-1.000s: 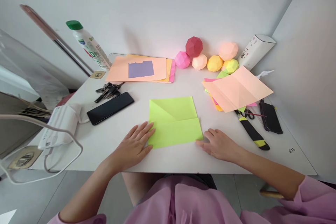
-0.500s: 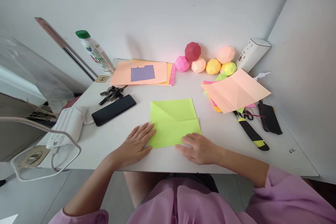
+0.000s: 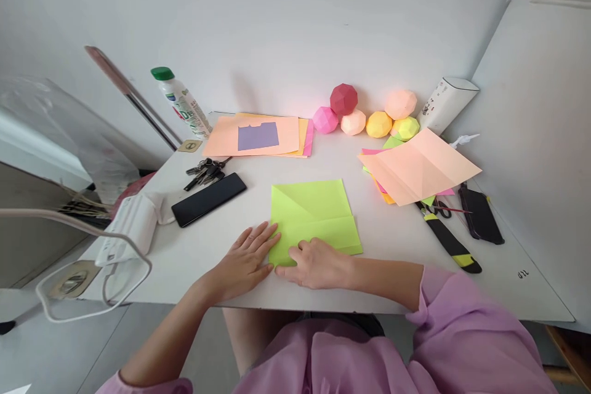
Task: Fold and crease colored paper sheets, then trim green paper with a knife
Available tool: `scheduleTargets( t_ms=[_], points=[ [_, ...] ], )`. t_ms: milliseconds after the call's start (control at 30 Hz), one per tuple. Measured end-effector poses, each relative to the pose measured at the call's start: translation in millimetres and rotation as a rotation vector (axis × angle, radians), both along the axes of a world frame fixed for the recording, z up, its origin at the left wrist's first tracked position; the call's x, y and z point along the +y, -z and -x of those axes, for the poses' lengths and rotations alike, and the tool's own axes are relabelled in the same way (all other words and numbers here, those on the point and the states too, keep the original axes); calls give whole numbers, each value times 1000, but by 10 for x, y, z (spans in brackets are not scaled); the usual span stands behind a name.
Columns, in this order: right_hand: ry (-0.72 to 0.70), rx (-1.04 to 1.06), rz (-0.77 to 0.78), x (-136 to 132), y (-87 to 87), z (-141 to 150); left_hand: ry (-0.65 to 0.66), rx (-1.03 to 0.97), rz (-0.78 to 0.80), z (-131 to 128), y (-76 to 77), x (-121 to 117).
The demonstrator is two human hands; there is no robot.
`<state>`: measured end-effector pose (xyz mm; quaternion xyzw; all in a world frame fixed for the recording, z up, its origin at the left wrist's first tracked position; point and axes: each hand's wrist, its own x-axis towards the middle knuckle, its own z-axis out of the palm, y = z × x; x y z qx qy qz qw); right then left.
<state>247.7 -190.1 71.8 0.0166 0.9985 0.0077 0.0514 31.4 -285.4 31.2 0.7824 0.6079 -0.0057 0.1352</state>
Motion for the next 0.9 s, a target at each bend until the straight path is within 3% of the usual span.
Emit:
scheduleTargets(
  t_ms=[167, 267, 367, 500, 667, 767, 900],
  points=[
    [-66, 213, 45, 288, 135, -584, 21, 2, -98, 21, 40, -29],
    [181, 463, 72, 456, 196, -1088, 40, 2, -271, -21, 84, -83],
    [426, 626, 150, 532, 189, -1377, -4, 75, -450, -189, 116, -157],
    [478, 692, 166, 578, 188, -1336, -71, 222, -601, -610, 27, -238],
    [399, 489, 132, 611, 288, -1178, 23, 142, -477, -1052, -270, -192],
    [420, 440, 133, 613, 335, -1181, 81, -46, -433, -1041, -350, 3],
    [427, 424, 146, 610, 339, -1205, 167, -104, -434, -801, -195, 431]
  ],
)
